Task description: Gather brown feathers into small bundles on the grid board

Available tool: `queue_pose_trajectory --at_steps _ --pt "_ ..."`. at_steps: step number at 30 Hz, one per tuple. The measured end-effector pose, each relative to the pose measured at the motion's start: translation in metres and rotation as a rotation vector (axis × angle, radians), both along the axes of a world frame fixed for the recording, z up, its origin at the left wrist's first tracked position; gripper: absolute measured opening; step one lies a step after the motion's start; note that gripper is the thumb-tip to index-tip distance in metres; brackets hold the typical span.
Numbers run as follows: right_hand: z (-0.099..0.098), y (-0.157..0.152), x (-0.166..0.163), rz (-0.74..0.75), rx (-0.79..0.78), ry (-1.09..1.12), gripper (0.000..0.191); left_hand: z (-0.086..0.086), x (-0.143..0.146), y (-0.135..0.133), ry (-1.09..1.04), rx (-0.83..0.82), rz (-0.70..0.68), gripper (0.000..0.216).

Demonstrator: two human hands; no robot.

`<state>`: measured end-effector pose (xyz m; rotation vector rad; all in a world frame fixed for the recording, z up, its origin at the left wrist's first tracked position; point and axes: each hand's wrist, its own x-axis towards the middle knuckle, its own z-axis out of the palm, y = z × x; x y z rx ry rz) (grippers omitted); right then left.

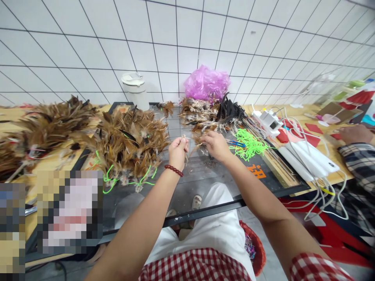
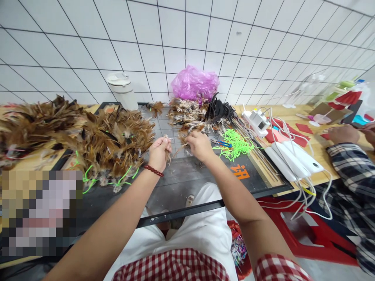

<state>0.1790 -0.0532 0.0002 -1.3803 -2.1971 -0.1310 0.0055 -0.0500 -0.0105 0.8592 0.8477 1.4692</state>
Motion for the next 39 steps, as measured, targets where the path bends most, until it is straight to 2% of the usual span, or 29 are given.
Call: queue_pose_trajectory --at_steps 3,7,12,14,19,22,24,29,32,36,39 --pt "-0.001 -0.003 -0.004 -0.052 -0.01 -0.176 0.019 -0.002 0.001 0.0 0.002 0.008 -0.025 0.022" --pt "0.001 -0.004 -0.005 -0.072 -0.005 -0.209 0.018 -0.004 0.003 0.0 0.025 0.02 -0.033 0.021" --pt "0.006 -0.005 -0.007 0.05 0.053 -0.182 0.024 -0.005 0.004 0.0 0.124 0.012 0.019 0.02" --pt "0.005 -0.005 -0.008 0.125 0.076 -0.132 0.025 -0.006 0.005 -0.001 0.203 0.001 0.003 0.02" --pt "-0.001 -0.004 -0.014 0.237 0.103 0.13 0.028 -0.006 0.005 -0.007 0.391 -0.004 -0.156 0.018" --pt "-0.001 -0.003 -0.015 0.255 0.078 0.239 0.026 -0.004 0.006 -0.008 0.361 -0.006 -0.165 0.017" --pt "-0.001 -0.002 -0.012 0.224 0.043 0.243 0.025 -0.003 0.006 -0.007 0.297 -0.019 -0.13 0.017" --pt "-0.003 0.003 -0.004 -0.019 -0.087 0.175 0.026 -0.001 0.006 -0.004 0.2 -0.079 -0.071 0.017" --pt "-0.006 0.006 -0.006 0.026 -0.163 0.4 0.023 0.0 0.005 -0.004 0.186 -0.095 -0.075 0.018" --pt "-0.009 0.008 -0.016 0.134 -0.363 0.798 0.023 0.002 0.005 -0.007 0.2 -0.07 -0.103 0.018" --pt "-0.008 0.006 -0.021 0.144 -0.417 0.877 0.023 0.003 0.005 -0.008 0.209 -0.054 -0.132 0.019"
